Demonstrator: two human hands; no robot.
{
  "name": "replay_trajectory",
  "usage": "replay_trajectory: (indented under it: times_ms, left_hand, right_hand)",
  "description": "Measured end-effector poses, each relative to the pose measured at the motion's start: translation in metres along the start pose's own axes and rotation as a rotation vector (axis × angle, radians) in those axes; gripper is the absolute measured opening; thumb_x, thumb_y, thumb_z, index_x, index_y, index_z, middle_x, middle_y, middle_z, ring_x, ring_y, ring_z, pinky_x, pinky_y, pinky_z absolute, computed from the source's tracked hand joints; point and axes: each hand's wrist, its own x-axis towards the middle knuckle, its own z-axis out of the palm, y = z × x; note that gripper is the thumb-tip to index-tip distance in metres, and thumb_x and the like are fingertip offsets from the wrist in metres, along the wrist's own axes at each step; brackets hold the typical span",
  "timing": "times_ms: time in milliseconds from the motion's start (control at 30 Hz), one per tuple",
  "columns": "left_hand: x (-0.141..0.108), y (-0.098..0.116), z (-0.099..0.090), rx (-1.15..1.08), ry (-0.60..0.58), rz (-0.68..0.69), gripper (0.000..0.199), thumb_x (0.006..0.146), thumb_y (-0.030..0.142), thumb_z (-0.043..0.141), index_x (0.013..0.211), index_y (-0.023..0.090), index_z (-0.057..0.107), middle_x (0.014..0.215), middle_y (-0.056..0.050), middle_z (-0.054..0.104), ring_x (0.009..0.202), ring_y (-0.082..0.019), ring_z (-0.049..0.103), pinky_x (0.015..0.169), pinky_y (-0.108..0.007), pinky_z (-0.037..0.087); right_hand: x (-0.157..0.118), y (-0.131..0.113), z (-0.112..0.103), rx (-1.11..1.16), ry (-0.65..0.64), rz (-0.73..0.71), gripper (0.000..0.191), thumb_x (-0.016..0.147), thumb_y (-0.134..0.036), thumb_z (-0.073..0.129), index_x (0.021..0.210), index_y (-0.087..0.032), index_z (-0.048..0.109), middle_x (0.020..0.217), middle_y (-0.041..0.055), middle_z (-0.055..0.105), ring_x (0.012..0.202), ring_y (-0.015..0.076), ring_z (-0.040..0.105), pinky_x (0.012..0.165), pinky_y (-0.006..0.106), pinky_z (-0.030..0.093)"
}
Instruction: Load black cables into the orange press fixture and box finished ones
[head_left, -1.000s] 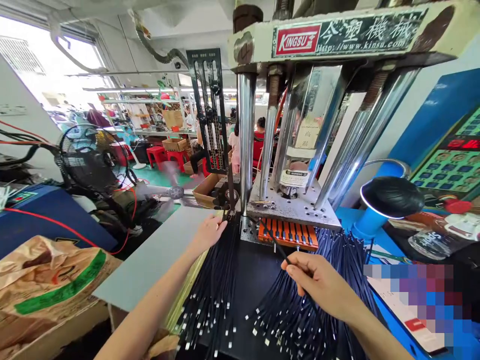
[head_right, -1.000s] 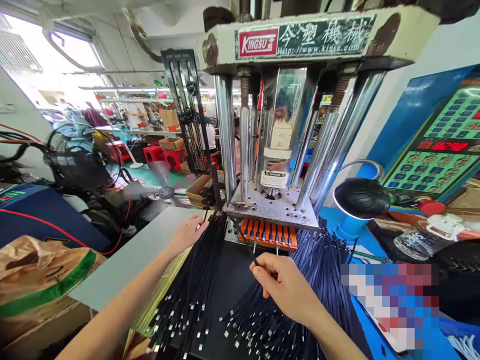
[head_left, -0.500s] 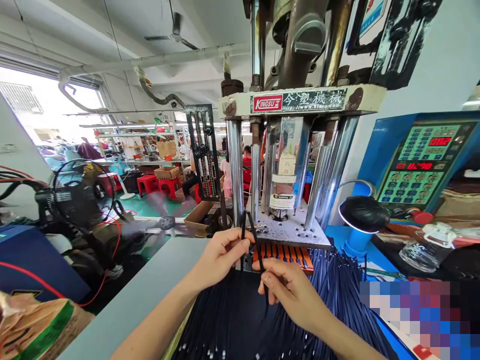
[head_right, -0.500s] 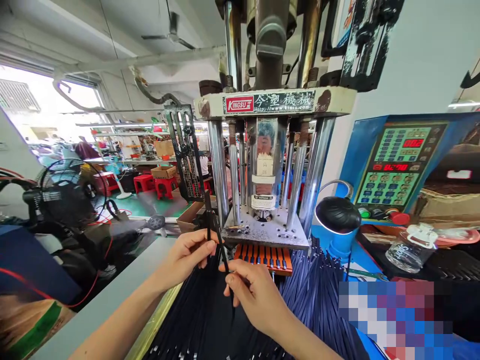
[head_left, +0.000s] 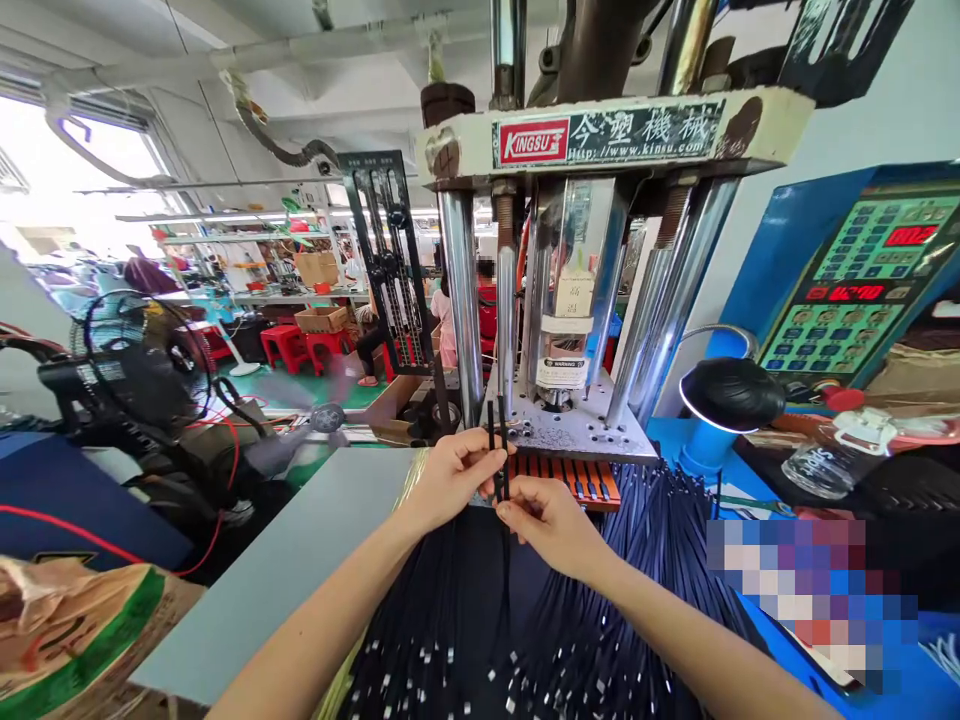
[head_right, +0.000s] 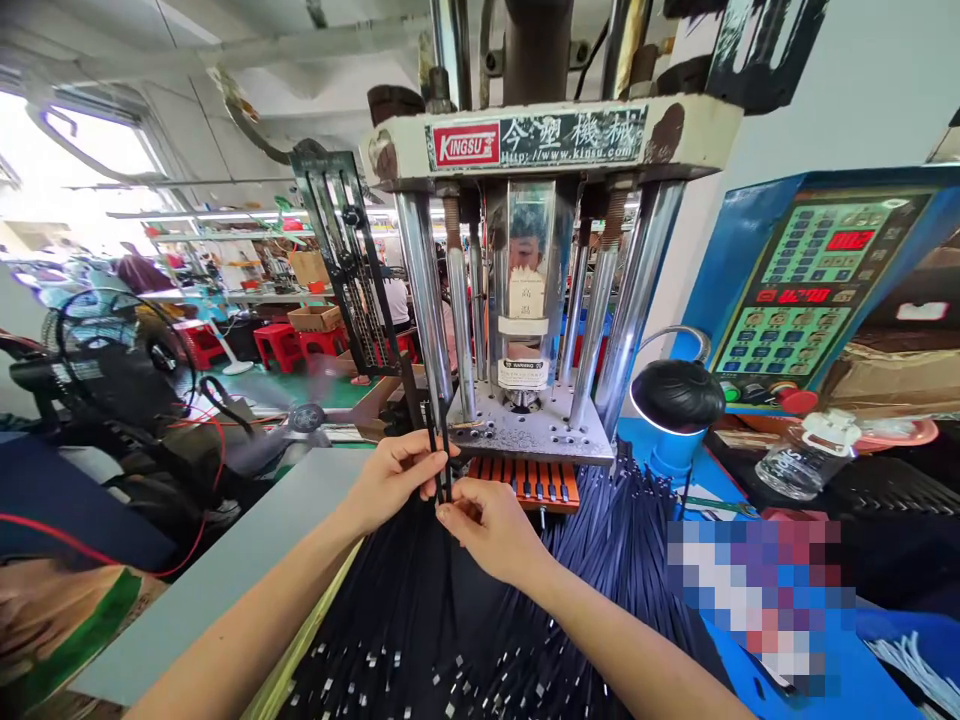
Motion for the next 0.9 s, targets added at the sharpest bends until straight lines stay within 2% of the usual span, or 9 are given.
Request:
replay_trajectory:
  times_ms: [133,300,400,467,567,667,800,900]
  left_hand:
    - [0.002,-0.017,-0.004,0.018,0.064,0.032,0.029,0.084,0.041,0.063,0.089,0.013,0.068,0.063,0.001,0.055,0.049,-0.007,0.051,0.049,-0.019,0.042]
    - [0.004,-0.044,-0.014,0.024,0.26,0.03,0.027,0.082,0.041,0.063,0.086,0.015,0.068,0.062,0.002,0.053,0.048,-0.007,0.05,0.047,-0.019,0.04]
    - [0.003,-0.074,-0.023,-0.008,0.387,-0.049,0.029,0.077,0.042,0.064,0.085,0.014,0.068,0.064,0.001,0.056,0.048,-0.007,0.049,0.046,-0.02,0.04]
    - [-0.002,-0.099,-0.031,-0.017,0.48,-0.155,0.033,0.073,0.044,0.065,0.087,0.014,0.068,0.066,0.0,0.057,0.048,-0.008,0.049,0.046,-0.02,0.04]
    - [-0.013,-0.137,-0.043,0.016,0.575,-0.314,0.037,0.068,0.047,0.064,0.082,0.013,0.065,0.066,0.0,0.055,0.049,-0.008,0.048,0.046,-0.021,0.039]
    - [-0.022,-0.166,-0.059,0.083,0.608,-0.42,0.033,0.067,0.046,0.061,0.074,0.014,0.059,0.06,0.001,0.053,0.048,-0.01,0.047,0.046,-0.022,0.039]
    - [-0.029,-0.186,-0.08,0.292,0.613,-0.558,0.023,0.074,0.037,0.056,0.066,0.016,0.056,0.05,0.001,0.051,0.048,-0.013,0.049,0.052,-0.026,0.039]
    - [-0.031,-0.194,-0.088,0.488,0.592,-0.603,0.021,0.08,0.032,0.056,0.068,0.015,0.059,0.056,-0.002,0.055,0.058,-0.017,0.053,0.065,-0.031,0.042]
  right_hand:
    - [0.005,0.021,0.007,0.024,-0.023,0.059,0.019,0.082,-0.025,0.056,0.065,-0.019,0.05,0.058,-0.0059,0.043,0.055,0.0093,0.04,0.053,0.023,0.029]
    - [0.004,0.043,0.015,0.068,-0.126,0.288,0.019,0.08,-0.023,0.056,0.064,-0.018,0.049,0.056,-0.0063,0.044,0.054,0.0091,0.04,0.054,0.023,0.029]
    - [0.0,0.055,0.015,-0.004,-0.224,0.375,0.011,0.079,-0.016,0.056,0.069,-0.017,0.053,0.058,-0.0068,0.046,0.056,0.0089,0.04,0.055,0.022,0.028]
    - [-0.004,0.063,0.013,-0.161,-0.306,0.41,0.01,0.077,-0.01,0.056,0.07,-0.017,0.055,0.061,-0.0059,0.05,0.058,0.0093,0.044,0.056,0.022,0.029]
    - [-0.013,0.073,0.007,-0.523,-0.421,0.377,0.014,0.079,-0.01,0.055,0.067,-0.017,0.055,0.065,-0.0027,0.055,0.064,0.0114,0.05,0.06,0.023,0.031]
    - [-0.023,0.077,0.0,-0.793,-0.514,0.316,0.012,0.084,-0.015,0.056,0.073,-0.016,0.062,0.078,0.0031,0.062,0.075,0.0154,0.058,0.068,0.025,0.036]
    - [-0.034,0.069,-0.013,-0.894,-0.71,0.241,0.012,0.089,-0.023,0.061,0.086,-0.015,0.069,0.093,0.0076,0.066,0.089,0.0201,0.062,0.078,0.027,0.041]
    - [-0.037,0.059,-0.021,-0.938,-0.83,0.198,0.018,0.094,-0.025,0.056,0.091,-0.014,0.07,0.096,0.0086,0.066,0.091,0.0211,0.062,0.082,0.03,0.042]
